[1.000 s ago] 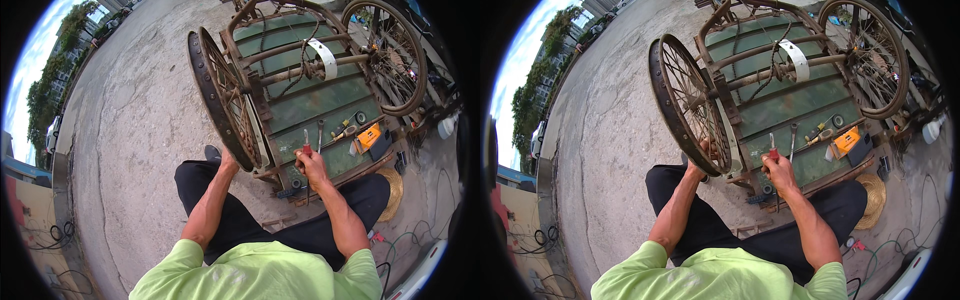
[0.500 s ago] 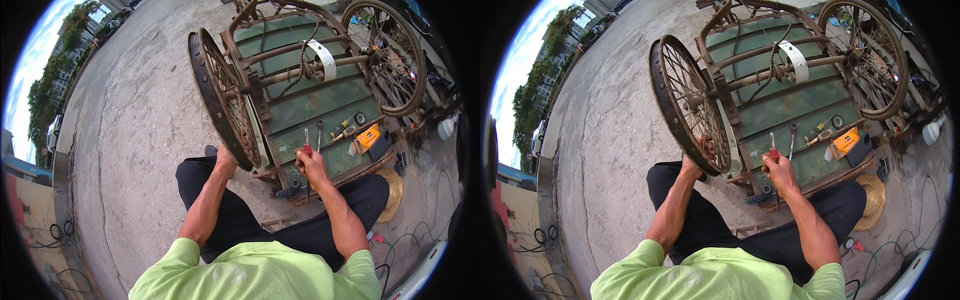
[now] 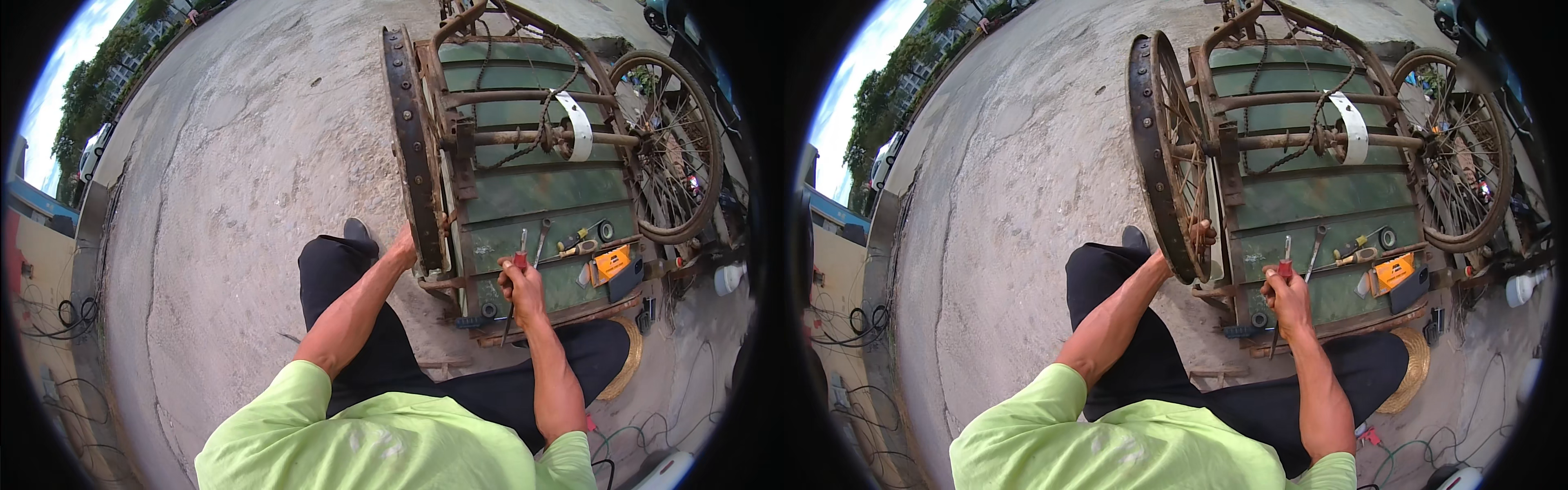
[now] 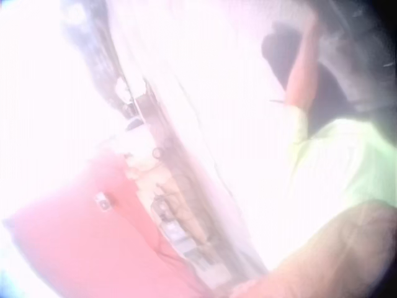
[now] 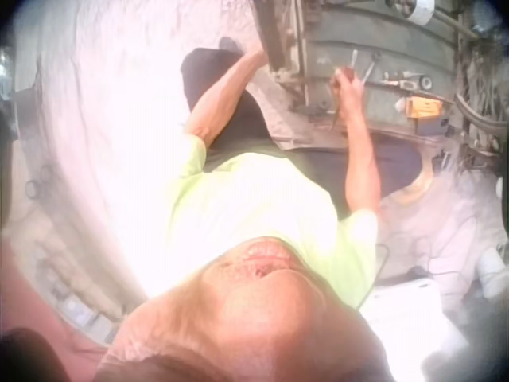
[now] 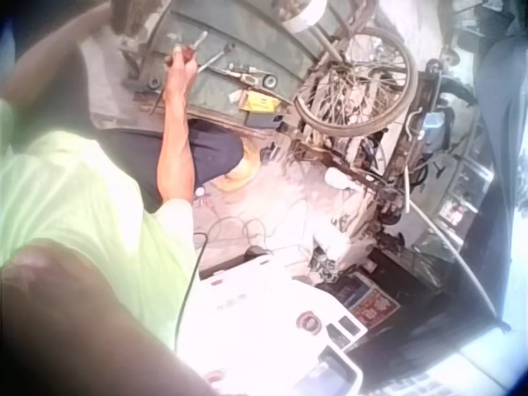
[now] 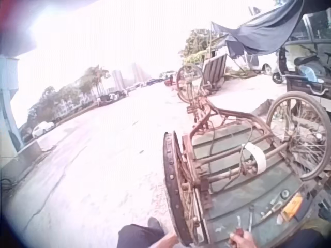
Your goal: The person is repairing a bicycle wheel by using a screwdriver and wrench to adjust the spokes and hub. They are sitting on the ground in a workshop area with various tools and equipment visible.
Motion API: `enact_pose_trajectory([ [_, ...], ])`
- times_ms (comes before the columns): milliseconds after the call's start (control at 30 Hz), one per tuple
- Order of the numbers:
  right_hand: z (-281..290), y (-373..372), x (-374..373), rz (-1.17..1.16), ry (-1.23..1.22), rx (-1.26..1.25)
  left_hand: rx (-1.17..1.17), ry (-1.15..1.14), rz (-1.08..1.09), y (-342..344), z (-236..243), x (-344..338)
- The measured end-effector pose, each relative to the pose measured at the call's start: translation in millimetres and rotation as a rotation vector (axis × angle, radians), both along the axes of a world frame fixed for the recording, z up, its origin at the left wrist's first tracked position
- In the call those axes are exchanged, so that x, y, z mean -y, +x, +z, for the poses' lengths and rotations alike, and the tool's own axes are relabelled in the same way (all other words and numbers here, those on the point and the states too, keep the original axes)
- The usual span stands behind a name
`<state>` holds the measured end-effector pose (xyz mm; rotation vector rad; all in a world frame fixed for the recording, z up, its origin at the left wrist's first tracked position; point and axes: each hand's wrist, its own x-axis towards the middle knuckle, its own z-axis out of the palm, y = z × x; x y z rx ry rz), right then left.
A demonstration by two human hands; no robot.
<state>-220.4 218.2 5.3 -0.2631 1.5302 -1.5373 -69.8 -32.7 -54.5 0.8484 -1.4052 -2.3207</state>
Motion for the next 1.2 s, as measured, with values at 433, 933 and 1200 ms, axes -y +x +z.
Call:
enact_pose_trajectory([
  [433, -6.7, 2.0, 4.0, 0.026, 0.024, -0.018, -0.015, -0.006, 0.071, -0.2, -17.0, 2.1],
  [933, -12.1, 3.3, 6.3, 0.030, 0.021, 0.011, 0.224, -0.437, 0.305, 17.2, 7.1, 1.4],
  [1200, -36.8, -13.6, -3.7, -0.012, 0.009, 0.016, 0.089, -0.200, 0.169, 23.6, 60.1, -14.0],
])
